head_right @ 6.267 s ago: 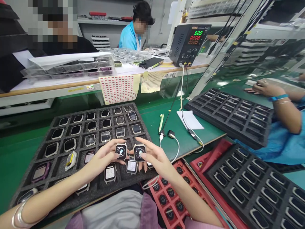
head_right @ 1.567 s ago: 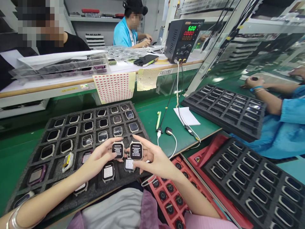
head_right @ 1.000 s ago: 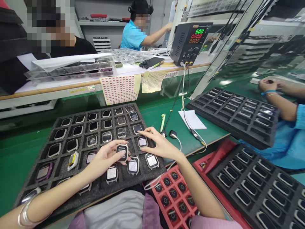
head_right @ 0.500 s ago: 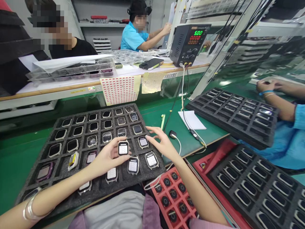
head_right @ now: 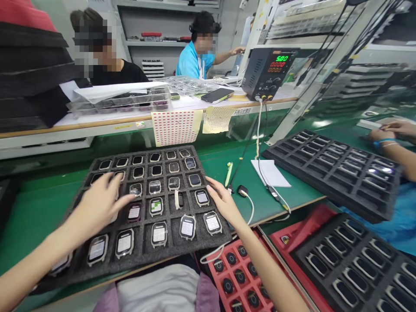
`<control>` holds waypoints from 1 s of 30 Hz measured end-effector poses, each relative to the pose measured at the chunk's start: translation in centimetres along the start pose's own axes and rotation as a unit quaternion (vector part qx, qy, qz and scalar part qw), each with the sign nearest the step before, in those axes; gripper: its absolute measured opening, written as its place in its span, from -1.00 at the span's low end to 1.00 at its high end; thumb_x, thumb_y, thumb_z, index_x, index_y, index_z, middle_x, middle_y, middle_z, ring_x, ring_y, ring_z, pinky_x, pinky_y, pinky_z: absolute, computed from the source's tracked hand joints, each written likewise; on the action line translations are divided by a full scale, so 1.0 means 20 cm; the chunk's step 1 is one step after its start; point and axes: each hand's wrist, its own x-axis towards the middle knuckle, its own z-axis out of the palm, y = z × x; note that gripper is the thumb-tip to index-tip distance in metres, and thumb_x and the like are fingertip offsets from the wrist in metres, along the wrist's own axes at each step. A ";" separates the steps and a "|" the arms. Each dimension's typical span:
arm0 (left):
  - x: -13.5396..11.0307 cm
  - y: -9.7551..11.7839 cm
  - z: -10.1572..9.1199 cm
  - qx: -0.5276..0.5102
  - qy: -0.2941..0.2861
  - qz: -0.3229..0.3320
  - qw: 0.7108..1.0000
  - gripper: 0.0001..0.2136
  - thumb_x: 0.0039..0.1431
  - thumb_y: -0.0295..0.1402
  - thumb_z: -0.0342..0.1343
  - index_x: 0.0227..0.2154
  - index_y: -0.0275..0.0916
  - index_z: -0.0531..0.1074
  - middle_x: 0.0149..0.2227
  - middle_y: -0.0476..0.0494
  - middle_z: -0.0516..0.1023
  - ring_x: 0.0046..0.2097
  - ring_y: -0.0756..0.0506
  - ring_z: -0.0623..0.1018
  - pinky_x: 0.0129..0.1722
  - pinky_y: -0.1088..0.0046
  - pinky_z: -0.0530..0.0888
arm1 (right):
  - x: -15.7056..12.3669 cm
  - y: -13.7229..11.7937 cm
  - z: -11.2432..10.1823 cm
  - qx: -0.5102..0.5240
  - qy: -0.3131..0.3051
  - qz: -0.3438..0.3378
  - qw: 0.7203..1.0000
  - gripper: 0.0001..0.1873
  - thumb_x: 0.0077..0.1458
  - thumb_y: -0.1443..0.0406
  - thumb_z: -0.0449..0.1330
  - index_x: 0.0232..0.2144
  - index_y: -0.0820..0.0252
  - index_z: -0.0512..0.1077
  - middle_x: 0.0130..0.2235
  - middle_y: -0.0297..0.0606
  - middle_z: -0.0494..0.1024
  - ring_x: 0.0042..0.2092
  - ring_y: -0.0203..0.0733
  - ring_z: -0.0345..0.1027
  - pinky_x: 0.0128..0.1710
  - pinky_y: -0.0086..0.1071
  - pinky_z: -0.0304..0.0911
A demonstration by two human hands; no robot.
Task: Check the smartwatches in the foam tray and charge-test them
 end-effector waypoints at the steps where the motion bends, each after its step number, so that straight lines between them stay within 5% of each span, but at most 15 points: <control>1: -0.07 -0.15 0.01 -0.001 -0.001 -0.058 0.998 -0.28 0.19 0.11 -0.23 0.16 -0.47 0.16 0.13 -0.65 0.21 0.17 -0.53 0.26 0.01 -0.07 0.35 | 0.00 -0.01 0.00 0.002 -0.003 0.004 1.000 -0.53 0.20 0.03 0.06 0.06 0.12 0.36 0.11 -0.16 0.38 0.14 -0.01 0.23 0.18 -0.12 0.12; 4: -0.32 -0.49 0.08 -0.075 -0.017 -0.217 0.973 -0.17 0.13 0.17 -0.25 0.18 -0.56 0.10 0.13 -0.66 0.23 0.22 -0.54 0.19 0.08 -0.15 0.26 | 0.00 -0.01 0.01 0.008 -0.007 0.018 1.000 -0.54 0.18 0.03 0.09 0.03 0.13 0.40 0.09 -0.17 0.42 0.13 0.03 0.25 0.19 -0.08 0.08; 6: -0.48 -0.56 0.14 -0.207 -0.030 -0.268 0.940 -0.24 0.14 0.13 -0.22 0.14 -0.48 0.17 0.15 -0.52 0.29 0.23 -0.42 0.24 0.20 -0.04 0.17 | 0.01 -0.01 0.02 0.011 -0.004 0.025 1.000 -0.51 0.15 0.02 0.11 0.04 0.15 0.40 0.11 -0.16 0.40 0.16 0.05 0.22 0.21 -0.06 0.03; 10: -0.62 -0.43 0.14 -0.406 0.010 -0.365 0.838 -0.45 0.22 0.04 -0.17 0.11 -0.22 0.28 0.21 -0.22 0.30 0.29 -0.25 0.15 0.29 0.06 0.04 | 0.01 -0.04 0.04 0.015 -0.002 0.037 0.999 -0.45 0.12 0.01 0.11 0.07 0.19 0.37 0.14 -0.13 0.37 0.17 0.08 0.20 0.21 -0.05 0.03; 14: -0.66 -0.30 0.06 -0.425 0.044 -0.426 0.798 -0.41 0.18 0.09 -0.14 0.10 -0.23 0.31 0.25 -0.18 0.23 0.33 -0.23 0.05 0.32 0.10 -0.07 | -0.05 -0.10 0.02 -0.009 0.002 0.062 0.998 -0.48 0.12 0.03 0.11 0.06 0.15 0.37 0.14 -0.17 0.37 0.18 0.06 0.19 0.22 -0.09 0.03; 18: -0.82 -0.31 0.02 -0.398 -0.012 -0.391 0.830 -0.45 0.22 0.06 -0.17 0.11 -0.18 0.29 0.18 -0.19 0.35 0.27 -0.23 0.21 0.27 0.10 0.13 | -0.16 -0.09 -0.02 -0.082 -0.011 0.044 0.996 -0.49 0.12 0.00 0.09 0.04 0.12 0.39 0.11 -0.17 0.40 0.16 0.06 0.22 0.18 -0.12 0.11; 20: -0.88 -0.35 0.02 -0.344 -0.052 -0.328 0.878 -0.50 0.25 0.00 -0.18 0.11 -0.19 0.27 0.14 -0.22 0.38 0.23 -0.24 0.28 0.24 0.07 0.20 | -0.18 -0.06 -0.04 -0.161 -0.016 0.003 0.987 -0.48 0.12 -0.04 0.06 -0.03 0.15 0.44 0.04 -0.10 0.44 0.12 0.10 0.27 0.13 -0.09 0.17; 22: -0.86 -0.40 0.01 -0.237 -0.026 -0.260 0.936 -0.50 0.25 -0.02 -0.17 0.06 -0.28 0.30 0.15 -0.33 0.32 0.22 -0.29 0.28 0.22 0.01 0.21 | -0.14 -0.05 -0.04 -0.256 -0.021 -0.051 0.965 -0.45 0.13 -0.09 0.00 -0.11 0.18 0.48 -0.05 -0.03 0.45 0.04 0.12 0.33 0.07 -0.06 0.23; 26: -0.61 -0.43 -0.02 -0.055 0.073 -0.156 0.983 -0.55 0.27 -0.08 -0.20 -0.08 -0.35 0.38 -0.05 -0.39 0.41 0.02 -0.31 0.42 0.05 0.04 0.36 | 0.01 -0.08 -0.01 -0.390 -0.023 -0.146 0.909 -0.32 0.12 -0.20 -0.12 -0.36 0.22 0.50 -0.22 0.02 0.38 -0.11 0.15 0.34 -0.07 -0.01 0.25; 30: -0.35 -0.37 0.00 -0.005 -0.044 -0.111 0.993 -0.67 0.29 -0.22 -0.18 -0.30 -0.29 0.44 -0.32 -0.29 0.48 -0.21 -0.31 0.49 -0.18 0.12 0.42 | 0.08 -0.14 0.06 -0.351 -0.042 -0.152 0.923 -0.41 0.08 -0.23 -0.05 -0.50 0.15 0.30 -0.37 -0.14 0.35 -0.32 -0.03 0.32 -0.28 -0.18 0.28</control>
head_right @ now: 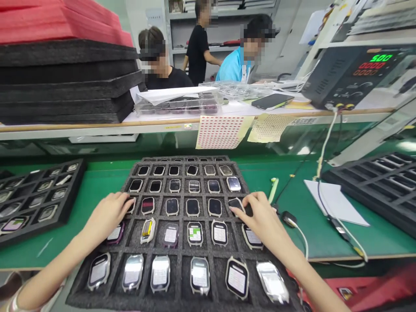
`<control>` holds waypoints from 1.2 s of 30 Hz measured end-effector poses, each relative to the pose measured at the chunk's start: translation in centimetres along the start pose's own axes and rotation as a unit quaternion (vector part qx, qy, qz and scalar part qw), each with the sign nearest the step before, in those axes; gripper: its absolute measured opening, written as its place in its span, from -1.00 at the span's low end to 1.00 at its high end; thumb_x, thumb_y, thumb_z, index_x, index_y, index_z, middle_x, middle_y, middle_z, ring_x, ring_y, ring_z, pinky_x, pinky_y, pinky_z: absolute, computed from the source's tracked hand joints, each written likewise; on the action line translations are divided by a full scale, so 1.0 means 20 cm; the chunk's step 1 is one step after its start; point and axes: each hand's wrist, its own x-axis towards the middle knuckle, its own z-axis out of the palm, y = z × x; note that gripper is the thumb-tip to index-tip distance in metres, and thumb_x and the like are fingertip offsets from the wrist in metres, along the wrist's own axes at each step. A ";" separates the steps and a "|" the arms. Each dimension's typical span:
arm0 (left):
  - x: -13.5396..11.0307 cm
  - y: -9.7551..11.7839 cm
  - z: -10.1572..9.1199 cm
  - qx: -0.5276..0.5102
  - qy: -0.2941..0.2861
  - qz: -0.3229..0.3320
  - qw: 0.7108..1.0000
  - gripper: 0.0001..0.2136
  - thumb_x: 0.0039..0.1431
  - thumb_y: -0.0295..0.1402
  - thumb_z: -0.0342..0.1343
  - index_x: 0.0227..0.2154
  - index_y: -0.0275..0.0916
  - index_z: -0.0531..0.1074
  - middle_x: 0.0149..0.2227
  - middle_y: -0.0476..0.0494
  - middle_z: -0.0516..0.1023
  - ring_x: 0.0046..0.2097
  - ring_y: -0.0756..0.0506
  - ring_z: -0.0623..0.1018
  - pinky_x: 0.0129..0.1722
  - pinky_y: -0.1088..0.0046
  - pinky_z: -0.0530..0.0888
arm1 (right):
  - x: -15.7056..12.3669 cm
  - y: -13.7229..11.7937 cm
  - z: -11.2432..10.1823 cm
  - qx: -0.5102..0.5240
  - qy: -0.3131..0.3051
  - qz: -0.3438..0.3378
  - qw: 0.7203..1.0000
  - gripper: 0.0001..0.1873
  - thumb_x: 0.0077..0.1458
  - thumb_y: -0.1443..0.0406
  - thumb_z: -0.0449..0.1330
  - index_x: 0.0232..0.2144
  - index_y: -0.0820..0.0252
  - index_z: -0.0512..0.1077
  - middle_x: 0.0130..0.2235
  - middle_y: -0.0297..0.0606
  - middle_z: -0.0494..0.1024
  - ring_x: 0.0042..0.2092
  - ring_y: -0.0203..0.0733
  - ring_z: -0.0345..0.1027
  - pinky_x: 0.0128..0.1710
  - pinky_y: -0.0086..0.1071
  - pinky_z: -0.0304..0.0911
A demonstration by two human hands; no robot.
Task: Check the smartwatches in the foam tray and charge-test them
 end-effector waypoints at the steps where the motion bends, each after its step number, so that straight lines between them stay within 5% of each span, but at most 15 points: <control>1: 0.03 0.02 0.01 0.003 -0.010 -0.005 1.000 -0.67 0.28 -0.24 -0.18 -0.33 -0.30 0.44 -0.34 -0.31 0.48 -0.23 -0.32 0.50 -0.21 0.13 0.42 | 0.00 -0.01 0.00 0.026 -0.012 0.011 1.000 -0.46 0.08 -0.20 -0.01 -0.48 0.13 0.26 -0.42 -0.21 0.35 -0.40 -0.10 0.29 -0.36 -0.24 0.26; 5: 0.03 0.00 0.05 -0.069 -0.012 -0.025 0.997 -0.67 0.26 -0.16 -0.13 -0.23 -0.31 0.42 -0.35 -0.23 0.47 -0.31 -0.22 0.51 -0.31 0.28 0.43 | -0.02 -0.04 -0.02 0.159 -0.048 0.083 0.983 -0.60 0.07 -0.08 0.13 -0.32 0.10 0.24 -0.51 -0.35 0.39 -0.53 -0.18 0.23 -0.50 -0.35 0.17; 8: 0.01 -0.05 0.04 -0.246 -0.016 -0.052 0.968 -0.64 0.13 -0.02 0.03 -0.33 -0.24 0.47 -0.44 -0.10 0.46 -0.42 -0.14 0.47 -0.41 0.39 0.39 | 0.02 -0.06 -0.09 0.309 -0.048 0.148 0.938 -0.39 0.01 -0.02 0.23 0.01 0.14 0.21 -0.50 -0.35 0.47 -0.50 -0.16 0.30 -0.53 -0.36 0.20; 11: 0.06 -0.02 -0.02 -0.449 0.010 -0.062 0.891 -0.70 0.05 -0.07 0.16 -0.46 -0.24 0.48 -0.30 -0.15 0.51 -0.25 -0.14 0.50 -0.29 0.43 0.42 | 0.13 -0.15 -0.15 0.452 -0.075 0.170 0.872 -0.38 0.01 0.04 0.27 0.03 0.22 0.25 -0.43 -0.26 0.51 -0.53 -0.22 0.33 -0.62 -0.42 0.19; 13: 0.12 0.07 -0.07 -0.589 0.003 -0.069 0.805 -0.75 0.06 -0.13 0.19 -0.44 -0.25 0.46 -0.26 -0.17 0.53 -0.16 -0.13 0.51 -0.19 0.44 0.42 | 0.22 -0.24 -0.16 0.540 -0.113 0.152 0.820 -0.53 0.05 0.06 0.26 -0.10 0.23 0.30 -0.27 -0.11 0.55 -0.50 -0.24 0.39 -0.64 -0.46 0.22; 17: 0.31 0.30 -0.16 -0.754 -0.041 -0.060 0.653 -0.73 0.06 -0.22 0.24 -0.24 -0.28 0.46 -0.40 -0.11 0.54 -0.38 -0.03 0.53 -0.33 0.49 0.44 | 0.39 -0.42 -0.08 0.644 -0.185 0.088 0.737 -0.60 0.09 0.15 0.26 -0.12 0.20 0.24 -0.17 -0.03 0.55 -0.56 -0.35 0.37 -0.73 -0.58 0.17; 22: 0.40 0.48 -0.15 -0.804 -0.073 -0.038 0.589 -0.60 0.10 -0.22 0.20 -0.04 -0.32 0.40 -0.45 -0.05 0.45 -0.47 0.04 0.45 -0.50 0.55 0.40 | 0.46 -0.48 0.04 0.720 -0.244 0.064 0.646 -0.44 0.15 0.19 0.22 0.14 0.17 0.18 -0.10 0.00 0.52 -0.40 -0.25 0.48 -0.58 -0.51 0.34; 24: 0.39 0.49 -0.12 -0.802 -0.097 -0.053 0.587 -0.59 0.12 -0.21 0.18 -0.01 -0.30 0.38 -0.45 -0.03 0.41 -0.47 0.02 0.42 -0.58 0.55 0.36 | 0.44 -0.45 0.06 0.731 -0.240 0.058 0.637 -0.50 0.13 0.22 0.25 0.09 0.18 0.28 -0.15 -0.06 0.53 -0.36 -0.21 0.50 -0.50 -0.49 0.38; 27: 0.36 0.48 -0.06 -0.779 -0.123 -0.061 0.612 -0.57 0.10 -0.22 0.17 0.01 -0.28 0.36 -0.44 -0.04 0.39 -0.45 0.00 0.42 -0.60 0.54 0.35 | 0.42 -0.40 0.09 0.712 -0.215 0.050 0.667 -0.55 0.06 0.27 0.31 0.02 0.22 0.39 -0.24 -0.15 0.53 -0.43 -0.28 0.48 -0.54 -0.54 0.36; 31: 0.34 0.46 -0.01 -0.691 -0.113 -0.034 0.713 -0.47 0.06 -0.27 0.20 0.10 -0.25 0.27 -0.49 0.05 0.38 -0.57 0.05 0.35 -0.58 0.52 0.33 | 0.42 -0.39 0.11 0.667 -0.250 0.053 0.700 -0.09 0.10 0.29 0.29 0.31 -0.04 -0.17 -0.15 -0.14 0.53 -0.53 -0.37 0.40 -0.69 -0.60 0.25; 34: 0.33 0.45 0.03 -0.618 -0.074 -0.019 0.782 -0.48 0.07 -0.28 0.18 0.11 -0.19 0.25 -0.39 -0.02 0.48 -0.53 0.00 0.44 -0.51 0.47 0.41 | 0.42 -0.41 0.12 0.656 -0.290 0.067 0.694 -0.25 0.14 0.23 0.24 0.27 0.09 0.00 -0.08 -0.05 0.50 -0.50 -0.36 0.41 -0.67 -0.58 0.28; 36: 0.32 0.44 0.05 -0.588 -0.045 0.011 0.807 -0.56 0.10 -0.34 0.13 0.07 -0.17 0.29 -0.16 -0.13 0.53 -0.22 -0.12 0.54 -0.21 0.36 0.47 | 0.41 -0.43 0.12 0.663 -0.305 0.072 0.679 -0.40 0.19 0.19 0.19 0.22 0.14 0.13 -0.06 -0.02 0.48 -0.42 -0.27 0.47 -0.59 -0.50 0.37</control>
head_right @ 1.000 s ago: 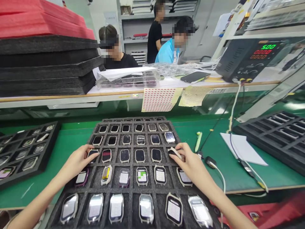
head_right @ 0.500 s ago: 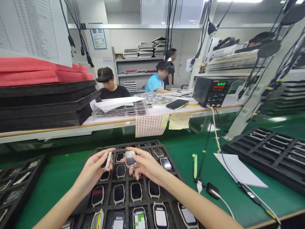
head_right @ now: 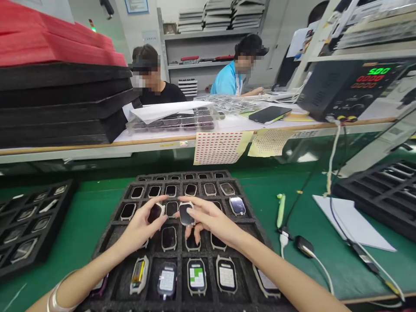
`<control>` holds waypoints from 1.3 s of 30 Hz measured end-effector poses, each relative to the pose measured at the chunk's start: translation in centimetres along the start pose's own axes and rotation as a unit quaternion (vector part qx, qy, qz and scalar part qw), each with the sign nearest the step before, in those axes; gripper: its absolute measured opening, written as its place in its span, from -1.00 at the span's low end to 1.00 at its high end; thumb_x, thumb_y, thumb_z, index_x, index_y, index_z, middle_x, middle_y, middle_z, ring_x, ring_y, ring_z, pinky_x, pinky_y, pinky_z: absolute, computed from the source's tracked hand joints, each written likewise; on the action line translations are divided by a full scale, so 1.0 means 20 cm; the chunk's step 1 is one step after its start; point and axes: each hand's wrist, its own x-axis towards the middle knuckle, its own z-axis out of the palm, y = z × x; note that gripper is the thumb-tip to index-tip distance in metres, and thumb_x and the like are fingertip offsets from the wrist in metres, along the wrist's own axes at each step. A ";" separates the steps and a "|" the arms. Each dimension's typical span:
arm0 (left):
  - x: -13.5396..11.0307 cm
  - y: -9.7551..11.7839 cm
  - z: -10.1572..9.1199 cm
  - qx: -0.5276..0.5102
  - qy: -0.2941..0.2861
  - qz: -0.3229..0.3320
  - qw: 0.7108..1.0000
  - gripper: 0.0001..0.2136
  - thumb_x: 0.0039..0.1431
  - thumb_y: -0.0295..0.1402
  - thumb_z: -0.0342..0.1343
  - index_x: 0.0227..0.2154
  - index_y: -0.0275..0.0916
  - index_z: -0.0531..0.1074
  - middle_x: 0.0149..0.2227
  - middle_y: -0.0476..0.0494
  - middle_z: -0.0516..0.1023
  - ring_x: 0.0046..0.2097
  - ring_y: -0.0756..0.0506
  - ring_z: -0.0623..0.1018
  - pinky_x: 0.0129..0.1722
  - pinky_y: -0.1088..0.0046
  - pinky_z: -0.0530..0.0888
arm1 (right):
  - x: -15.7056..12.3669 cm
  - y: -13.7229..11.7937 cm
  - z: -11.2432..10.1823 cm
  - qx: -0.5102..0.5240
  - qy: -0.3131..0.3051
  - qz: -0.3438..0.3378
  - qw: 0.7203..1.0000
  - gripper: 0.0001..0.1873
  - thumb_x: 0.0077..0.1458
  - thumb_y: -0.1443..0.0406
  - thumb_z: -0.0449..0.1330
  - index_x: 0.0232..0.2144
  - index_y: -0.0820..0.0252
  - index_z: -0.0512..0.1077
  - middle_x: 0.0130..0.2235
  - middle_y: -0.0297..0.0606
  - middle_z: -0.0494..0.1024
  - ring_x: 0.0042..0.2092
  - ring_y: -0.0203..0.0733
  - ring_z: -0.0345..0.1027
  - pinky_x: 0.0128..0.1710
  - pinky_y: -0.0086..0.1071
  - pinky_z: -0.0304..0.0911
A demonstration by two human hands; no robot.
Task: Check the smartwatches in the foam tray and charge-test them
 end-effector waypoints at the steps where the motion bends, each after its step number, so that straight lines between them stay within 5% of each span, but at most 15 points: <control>1: 0.00 0.00 0.00 0.017 -0.002 0.022 1.000 -0.59 0.11 -0.38 0.11 0.06 -0.17 0.31 -0.05 -0.15 0.50 -0.06 -0.16 0.50 -0.04 0.31 0.42 | 0.00 0.00 0.01 0.012 -0.005 0.000 1.000 -0.43 0.20 0.19 0.17 0.21 0.13 0.15 -0.05 -0.02 0.48 -0.38 -0.23 0.49 -0.53 -0.46 0.40; 4: -0.02 -0.01 0.00 0.061 -0.012 0.057 0.996 -0.60 0.14 -0.45 0.05 0.06 -0.17 0.27 0.11 -0.16 0.40 0.14 -0.16 0.36 0.17 0.25 0.23 | 0.00 0.00 0.02 0.040 -0.014 -0.020 0.999 -0.46 0.18 0.23 0.20 0.18 0.09 0.20 -0.07 -0.08 0.47 -0.30 -0.17 0.51 -0.42 -0.40 0.42; 11: -0.05 -0.01 0.01 0.096 -0.011 0.067 0.993 -0.49 0.14 -0.38 0.09 0.17 -0.14 0.16 0.20 -0.18 0.29 0.23 -0.18 0.28 0.22 0.22 0.18 | 0.00 0.00 0.00 0.046 -0.009 -0.049 0.998 -0.50 0.07 0.26 0.31 0.07 0.18 0.36 -0.29 -0.22 0.51 -0.44 -0.23 0.48 -0.43 -0.37 0.41; 22: -0.06 0.00 0.01 0.110 -0.001 0.064 0.992 -0.53 0.16 -0.40 0.05 0.15 -0.16 0.17 0.22 -0.16 0.28 0.25 -0.16 0.25 0.23 0.27 0.15 | 0.00 0.04 -0.02 0.096 -0.078 -0.047 0.991 -0.50 0.11 0.25 0.27 0.09 0.20 0.32 -0.17 -0.09 0.50 -0.40 -0.17 0.49 -0.52 -0.43 0.36; 30: -0.07 0.03 0.00 0.102 -0.031 0.049 0.993 -0.60 0.13 -0.47 0.01 0.06 -0.19 0.24 -0.06 -0.13 0.50 0.11 -0.17 0.39 0.08 0.32 0.31 | 0.00 0.05 -0.01 0.060 -0.069 -0.036 0.995 -0.48 0.10 0.26 0.29 0.10 0.22 0.34 -0.23 -0.15 0.50 -0.45 -0.22 0.47 -0.48 -0.35 0.42; 39: -0.07 0.03 -0.01 0.093 -0.033 0.035 0.995 -0.63 0.11 -0.48 0.00 0.00 -0.16 0.26 -0.23 -0.04 0.47 0.01 -0.16 0.42 -0.01 0.35 0.32 | 0.00 0.06 0.00 0.033 -0.065 -0.034 0.997 -0.43 0.09 0.25 0.30 0.13 0.26 0.30 -0.21 -0.12 0.50 -0.47 -0.22 0.48 -0.51 -0.38 0.42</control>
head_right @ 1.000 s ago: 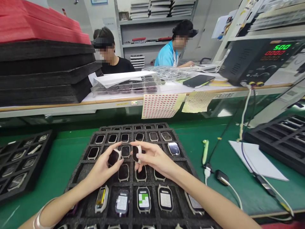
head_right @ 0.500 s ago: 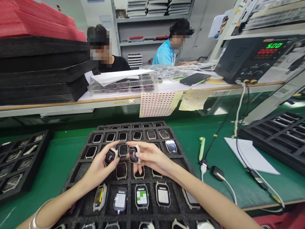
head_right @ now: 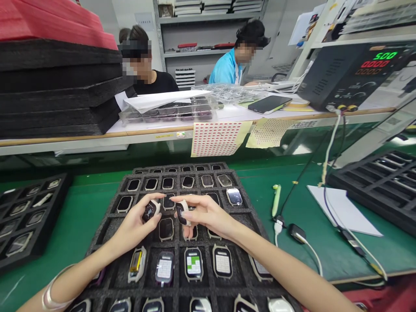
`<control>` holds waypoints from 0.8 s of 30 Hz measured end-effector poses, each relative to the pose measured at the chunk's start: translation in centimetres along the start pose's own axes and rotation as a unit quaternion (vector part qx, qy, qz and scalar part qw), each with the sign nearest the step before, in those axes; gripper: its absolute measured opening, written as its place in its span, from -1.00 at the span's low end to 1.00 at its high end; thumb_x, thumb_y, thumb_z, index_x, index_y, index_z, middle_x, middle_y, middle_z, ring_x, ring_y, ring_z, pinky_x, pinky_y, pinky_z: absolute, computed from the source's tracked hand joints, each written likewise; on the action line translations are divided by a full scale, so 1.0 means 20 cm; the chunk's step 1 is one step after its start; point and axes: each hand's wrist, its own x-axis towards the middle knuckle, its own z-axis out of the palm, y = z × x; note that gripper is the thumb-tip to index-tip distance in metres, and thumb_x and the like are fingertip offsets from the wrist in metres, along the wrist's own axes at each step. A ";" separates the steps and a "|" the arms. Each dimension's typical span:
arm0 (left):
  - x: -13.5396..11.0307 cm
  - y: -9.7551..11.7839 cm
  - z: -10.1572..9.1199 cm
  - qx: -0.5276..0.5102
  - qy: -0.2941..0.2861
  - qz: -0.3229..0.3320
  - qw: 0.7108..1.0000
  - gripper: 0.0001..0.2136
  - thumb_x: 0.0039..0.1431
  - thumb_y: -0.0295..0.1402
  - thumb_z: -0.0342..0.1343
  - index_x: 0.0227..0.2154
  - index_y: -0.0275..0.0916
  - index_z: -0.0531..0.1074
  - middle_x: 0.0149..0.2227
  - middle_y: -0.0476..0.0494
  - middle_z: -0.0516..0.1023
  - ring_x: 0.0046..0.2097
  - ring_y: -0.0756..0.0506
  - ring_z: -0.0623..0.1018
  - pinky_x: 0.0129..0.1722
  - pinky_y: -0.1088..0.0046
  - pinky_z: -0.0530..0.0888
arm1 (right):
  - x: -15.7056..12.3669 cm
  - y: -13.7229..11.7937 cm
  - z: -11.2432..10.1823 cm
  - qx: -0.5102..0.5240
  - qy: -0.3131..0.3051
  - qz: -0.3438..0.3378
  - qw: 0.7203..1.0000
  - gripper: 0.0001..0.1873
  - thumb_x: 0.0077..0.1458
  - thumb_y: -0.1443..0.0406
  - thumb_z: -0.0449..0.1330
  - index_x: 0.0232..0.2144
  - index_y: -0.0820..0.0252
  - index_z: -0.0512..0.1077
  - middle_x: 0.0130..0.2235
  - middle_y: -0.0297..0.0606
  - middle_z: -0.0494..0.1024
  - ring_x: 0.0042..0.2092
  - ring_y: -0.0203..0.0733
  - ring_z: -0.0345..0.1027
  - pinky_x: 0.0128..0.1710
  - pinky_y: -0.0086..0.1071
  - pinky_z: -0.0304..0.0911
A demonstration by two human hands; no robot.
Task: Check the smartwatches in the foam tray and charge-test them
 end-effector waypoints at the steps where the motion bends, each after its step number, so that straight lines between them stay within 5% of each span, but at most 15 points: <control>1: 0.00 0.00 0.00 -0.001 0.001 0.001 1.000 -0.63 0.10 -0.48 0.00 0.00 -0.16 0.26 -0.24 -0.04 0.47 0.01 -0.15 0.42 -0.02 0.35 0.33 | 0.00 0.00 0.00 -0.003 0.001 0.000 1.000 -0.42 0.09 0.24 0.30 0.14 0.26 0.30 -0.21 -0.12 0.51 -0.47 -0.22 0.49 -0.51 -0.38 0.42; 8: 0.00 0.00 -0.01 0.017 -0.022 -0.001 1.000 -0.66 0.10 -0.48 0.01 -0.03 -0.14 0.26 -0.23 -0.02 0.45 -0.15 -0.11 0.46 -0.13 0.39 0.35 | 0.00 0.01 0.01 -0.030 0.006 0.025 0.999 -0.38 0.09 0.23 0.29 0.16 0.30 0.26 -0.42 -0.23 0.52 -0.48 -0.17 0.49 -0.49 -0.35 0.44; 24: 0.00 0.00 -0.02 0.016 -0.013 0.010 1.000 -0.67 0.11 -0.48 0.01 -0.04 -0.15 0.25 -0.21 -0.04 0.44 -0.09 -0.12 0.43 -0.09 0.40 0.32 | -0.01 0.00 0.00 -0.046 0.021 0.020 0.999 -0.42 0.06 0.22 0.31 0.11 0.28 0.33 -0.41 -0.22 0.54 -0.46 -0.20 0.49 -0.44 -0.38 0.42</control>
